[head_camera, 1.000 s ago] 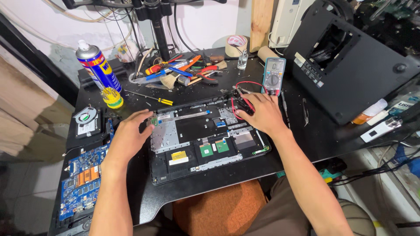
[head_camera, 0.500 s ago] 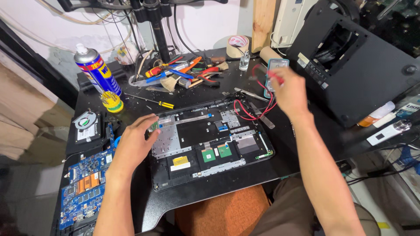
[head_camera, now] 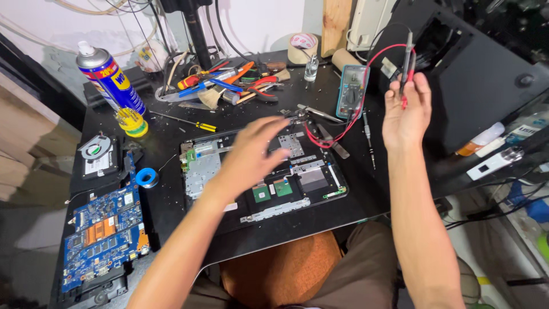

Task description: The person holds a circuit board and uses a multimeter to test components, then positions a small card into a slot on the laptop chassis and secures it with a screwdriver.

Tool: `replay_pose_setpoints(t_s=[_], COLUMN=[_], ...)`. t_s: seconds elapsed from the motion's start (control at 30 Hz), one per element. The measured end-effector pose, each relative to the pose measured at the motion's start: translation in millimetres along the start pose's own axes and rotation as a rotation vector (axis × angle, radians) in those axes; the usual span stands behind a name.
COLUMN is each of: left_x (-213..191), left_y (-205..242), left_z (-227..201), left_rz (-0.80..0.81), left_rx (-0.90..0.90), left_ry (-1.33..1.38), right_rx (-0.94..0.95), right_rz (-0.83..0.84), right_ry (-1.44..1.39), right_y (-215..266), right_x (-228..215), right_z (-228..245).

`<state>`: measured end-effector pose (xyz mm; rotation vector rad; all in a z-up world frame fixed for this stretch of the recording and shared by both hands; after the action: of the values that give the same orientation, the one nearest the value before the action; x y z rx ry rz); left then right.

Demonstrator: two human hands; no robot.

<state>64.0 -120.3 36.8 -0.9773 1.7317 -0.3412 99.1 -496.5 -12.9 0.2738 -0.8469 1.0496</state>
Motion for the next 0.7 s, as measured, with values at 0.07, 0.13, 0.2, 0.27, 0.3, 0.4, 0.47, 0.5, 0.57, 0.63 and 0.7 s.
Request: replay_pose_setpoints(t_s=[0.07, 0.13, 0.2, 0.27, 0.3, 0.4, 0.47, 0.5, 0.57, 0.63, 0.7], left_x=[37, 77, 115, 148, 168, 208, 227, 234, 240, 240, 227], left_y=[-32, -63, -85, -101, -100, -101, -101, -104, -107, -104, -101], left_z=[-3, 1, 11, 15, 19, 5, -21, -34, -68, -94, -120], left_rz=[0.03, 0.039, 0.074, 0.103, 0.207, 0.243, 0.182, 0.184, 0.154, 0.128, 0.033], left_rx=[0.065, 0.024, -0.119, -0.259, -0.37, -0.436, -0.353, -0.316, -0.146, 0.026, 0.292], left_ry=[-0.044, -0.059, -0.052, -0.046, -0.028, 0.068, 0.159, 0.164, 0.111, 0.058, 0.01], right_rx=[0.114, 0.13, 0.113, 0.092, 0.071, 0.031, 0.016, 0.0, -0.016, -0.014, -0.005], right_rz=[0.018, 0.108, 0.183, 0.266, 0.256, 0.271, 0.286, 0.246, 0.209, 0.131, 0.082], right_ry=[-0.096, -0.123, -0.12, -0.114, -0.093, -0.067, -0.058, -0.058, -0.06, -0.057, -0.068], right_y=[6, 13, 19, 22, 23, 22, 24, 20, 15, 13, 13], right_x=[12, 34, 53, 69, 71, 68, 60, 56, 50, 41, 33], right_z=[1, 16, 38, 61, 73, 97, 101, 103, 102, 98, 93])
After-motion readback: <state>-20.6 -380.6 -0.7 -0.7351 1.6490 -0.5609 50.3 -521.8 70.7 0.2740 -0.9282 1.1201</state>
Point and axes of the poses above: each hand's wrist, its own y-axis away from the middle knuckle, its own x-axis out of the palm, z = x × y, the point moved 8 cm from there along -y, towards the middle knuckle, and after that the axes turned 13 degrees about x, right-handed, at the moved point
